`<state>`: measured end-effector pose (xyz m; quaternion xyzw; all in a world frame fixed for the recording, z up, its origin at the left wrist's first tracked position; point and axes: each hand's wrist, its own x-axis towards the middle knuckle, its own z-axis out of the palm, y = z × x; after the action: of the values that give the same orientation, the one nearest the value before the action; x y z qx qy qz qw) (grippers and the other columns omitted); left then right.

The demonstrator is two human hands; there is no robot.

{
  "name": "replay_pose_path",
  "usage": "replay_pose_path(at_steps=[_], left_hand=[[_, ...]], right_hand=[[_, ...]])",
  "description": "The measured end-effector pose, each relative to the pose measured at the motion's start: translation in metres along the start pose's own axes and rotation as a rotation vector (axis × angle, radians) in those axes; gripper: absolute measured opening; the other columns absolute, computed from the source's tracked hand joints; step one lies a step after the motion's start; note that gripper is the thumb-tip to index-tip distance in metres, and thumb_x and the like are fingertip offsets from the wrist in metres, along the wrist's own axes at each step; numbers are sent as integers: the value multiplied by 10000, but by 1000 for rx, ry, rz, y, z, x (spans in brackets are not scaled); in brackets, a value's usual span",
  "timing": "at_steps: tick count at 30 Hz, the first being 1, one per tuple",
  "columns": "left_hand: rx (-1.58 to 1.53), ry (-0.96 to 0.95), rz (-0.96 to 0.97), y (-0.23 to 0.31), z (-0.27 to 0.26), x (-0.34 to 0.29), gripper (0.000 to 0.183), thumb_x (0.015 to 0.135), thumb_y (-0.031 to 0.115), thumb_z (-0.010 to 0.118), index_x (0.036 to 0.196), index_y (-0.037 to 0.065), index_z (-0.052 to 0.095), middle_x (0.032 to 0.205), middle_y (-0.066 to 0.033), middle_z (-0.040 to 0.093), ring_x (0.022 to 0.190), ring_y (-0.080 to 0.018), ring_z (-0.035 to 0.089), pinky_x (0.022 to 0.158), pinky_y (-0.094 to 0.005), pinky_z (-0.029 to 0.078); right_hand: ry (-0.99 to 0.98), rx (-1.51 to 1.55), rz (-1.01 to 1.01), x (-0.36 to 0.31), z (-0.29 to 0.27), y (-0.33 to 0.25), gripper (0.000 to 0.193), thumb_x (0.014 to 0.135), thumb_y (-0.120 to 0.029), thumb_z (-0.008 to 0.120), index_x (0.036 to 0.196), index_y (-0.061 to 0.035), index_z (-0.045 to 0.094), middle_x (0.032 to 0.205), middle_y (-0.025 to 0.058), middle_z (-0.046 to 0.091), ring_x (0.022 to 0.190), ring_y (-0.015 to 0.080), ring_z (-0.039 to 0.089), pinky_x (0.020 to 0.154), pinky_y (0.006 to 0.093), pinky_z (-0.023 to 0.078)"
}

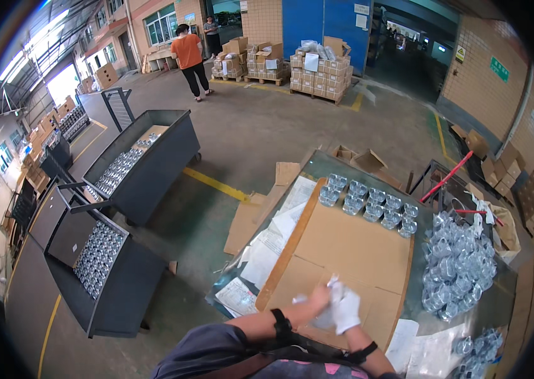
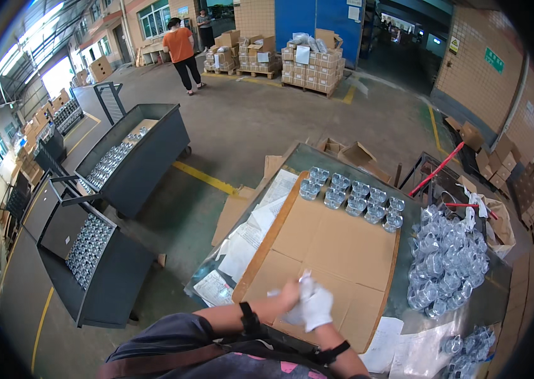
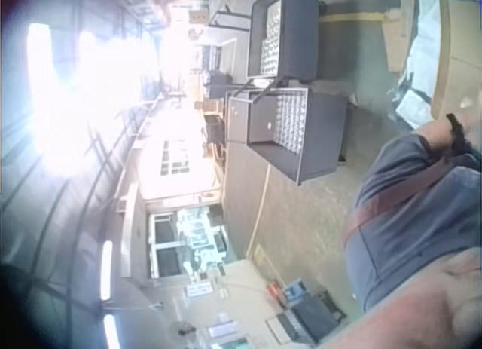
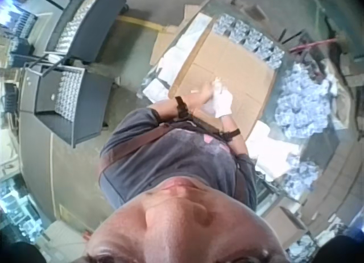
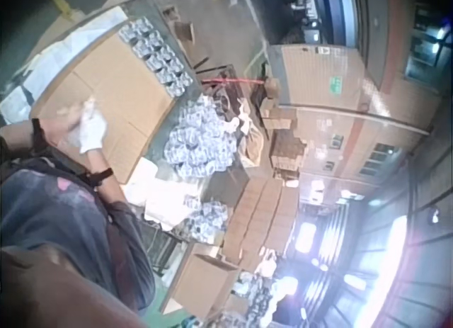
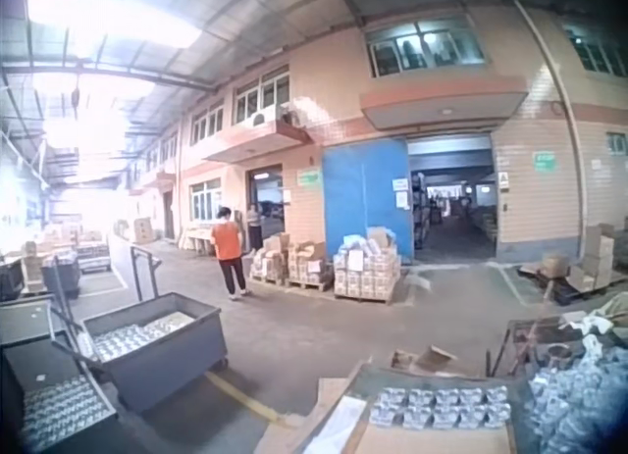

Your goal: The person bags metal pistons by hand, places them onto a cardboard sheet, and then moves the sheet aside. After pushing a metal cart filled with pistons, they transfer the pistons from the cart onto a table.

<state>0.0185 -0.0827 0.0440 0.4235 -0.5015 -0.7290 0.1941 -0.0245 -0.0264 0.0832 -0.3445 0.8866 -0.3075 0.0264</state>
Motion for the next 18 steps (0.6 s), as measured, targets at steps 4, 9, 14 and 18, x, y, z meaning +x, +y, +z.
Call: replay_pose_path(at_steps=[4, 9, 14, 18], left_hand=[[-347, -134, -239, -36, 5, 17, 267, 809, 66, 448, 970, -67, 614, 797, -147, 643, 740, -231, 624, 655, -376, 481], [-100, -10, -203, 21, 11, -12, 297, 802, 76, 447, 1038, -39, 586, 879, -174, 633, 730, -269, 612, 635, -411, 481], [-149, 122, -356, -1, 22, -1, 296, 810, 87, 443, 1051, -18, 579, 893, -163, 625, 723, -270, 603, 615, -422, 477], [-246, -247, -35, -38, -5, 4, 143, 817, 197, 548, 891, 90, 608, 849, -101, 613, 882, -228, 613, 803, -332, 489]], right_hand=[[-46, 209, 2, 10, 1, 13, 469, 929, -416, 417, 699, -78, 647, 656, 211, 613, 605, 364, 612, 562, 461, 478], [24, 662, 367, 11, -19, -7, 389, 918, -305, 496, 660, -30, 594, 612, 181, 606, 541, 259, 613, 517, 387, 459], [-62, 565, 54, 16, -30, -24, 268, 903, -245, 551, 749, -38, 626, 600, 120, 610, 533, 154, 583, 514, 342, 463], [2, 782, 108, 13, -26, -17, 311, 900, -210, 543, 656, -24, 594, 533, 136, 535, 461, 127, 513, 467, 313, 426]])
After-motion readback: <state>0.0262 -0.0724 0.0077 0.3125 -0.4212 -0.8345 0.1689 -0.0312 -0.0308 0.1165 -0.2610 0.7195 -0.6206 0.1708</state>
